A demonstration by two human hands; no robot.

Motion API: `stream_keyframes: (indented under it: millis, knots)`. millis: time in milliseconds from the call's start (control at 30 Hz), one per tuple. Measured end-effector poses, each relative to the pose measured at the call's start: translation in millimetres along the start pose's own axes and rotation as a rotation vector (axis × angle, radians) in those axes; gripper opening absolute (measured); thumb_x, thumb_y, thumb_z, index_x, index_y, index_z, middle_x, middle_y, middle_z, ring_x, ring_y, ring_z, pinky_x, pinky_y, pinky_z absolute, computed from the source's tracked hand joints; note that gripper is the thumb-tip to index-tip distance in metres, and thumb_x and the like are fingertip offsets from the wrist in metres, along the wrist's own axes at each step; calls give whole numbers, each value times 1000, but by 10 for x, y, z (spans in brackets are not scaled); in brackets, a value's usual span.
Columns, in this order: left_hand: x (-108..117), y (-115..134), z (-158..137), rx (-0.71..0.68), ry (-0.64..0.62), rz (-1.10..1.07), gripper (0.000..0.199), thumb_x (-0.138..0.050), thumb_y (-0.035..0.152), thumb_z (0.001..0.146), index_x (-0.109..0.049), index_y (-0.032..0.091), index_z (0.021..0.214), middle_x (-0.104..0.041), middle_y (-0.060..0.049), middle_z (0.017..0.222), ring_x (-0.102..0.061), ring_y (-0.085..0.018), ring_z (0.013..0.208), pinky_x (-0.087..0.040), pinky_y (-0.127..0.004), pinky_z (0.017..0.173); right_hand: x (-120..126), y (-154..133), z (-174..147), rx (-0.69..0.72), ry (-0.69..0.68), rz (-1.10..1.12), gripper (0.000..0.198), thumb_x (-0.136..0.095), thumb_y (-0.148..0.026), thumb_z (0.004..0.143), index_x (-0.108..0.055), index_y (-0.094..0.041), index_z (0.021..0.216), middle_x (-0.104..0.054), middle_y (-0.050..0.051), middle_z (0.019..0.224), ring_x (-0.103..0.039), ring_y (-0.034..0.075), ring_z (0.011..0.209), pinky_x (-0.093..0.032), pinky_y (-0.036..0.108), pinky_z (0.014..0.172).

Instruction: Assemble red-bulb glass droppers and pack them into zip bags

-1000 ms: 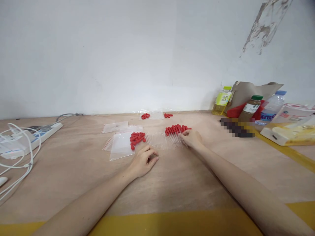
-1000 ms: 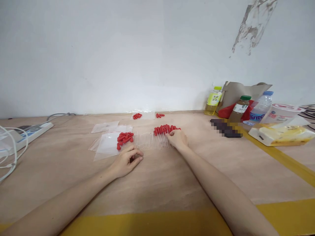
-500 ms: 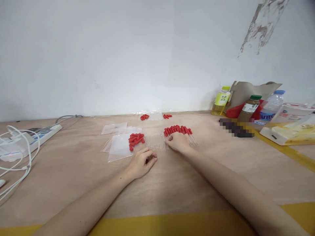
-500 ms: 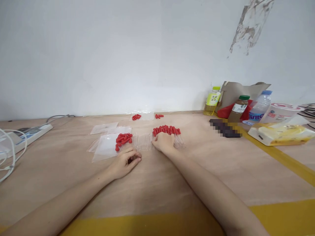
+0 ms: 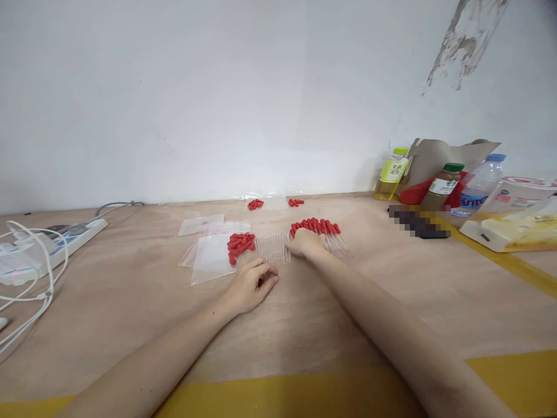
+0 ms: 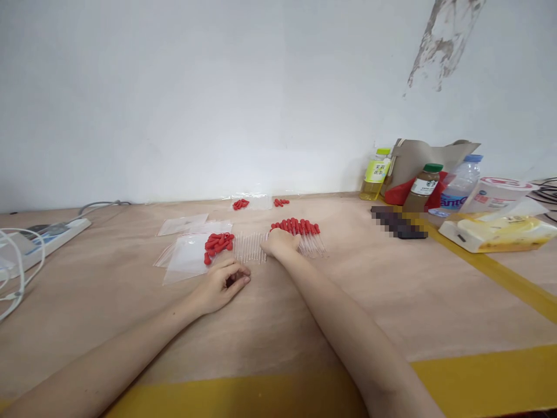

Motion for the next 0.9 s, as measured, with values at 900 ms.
stream_keyframes:
  millis: [900]
  knots:
    - [396,-58,-132,153,97,79,22,-45,21,83,-58,20,101,-56,-4,85,-55,-14,70,-43,-25,59,100,505,-863,526,393,342,15,-43,-25,83,-57,-18,85,-62,2,73,-54,14,64,-33,31,71]
Point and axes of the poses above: each hand's wrist, its own z-axis towards the middle knuckle, its own x-axis out of the back of the hand, y = z × x, the point moved 5 cm from there along z, towards the middle knuckle
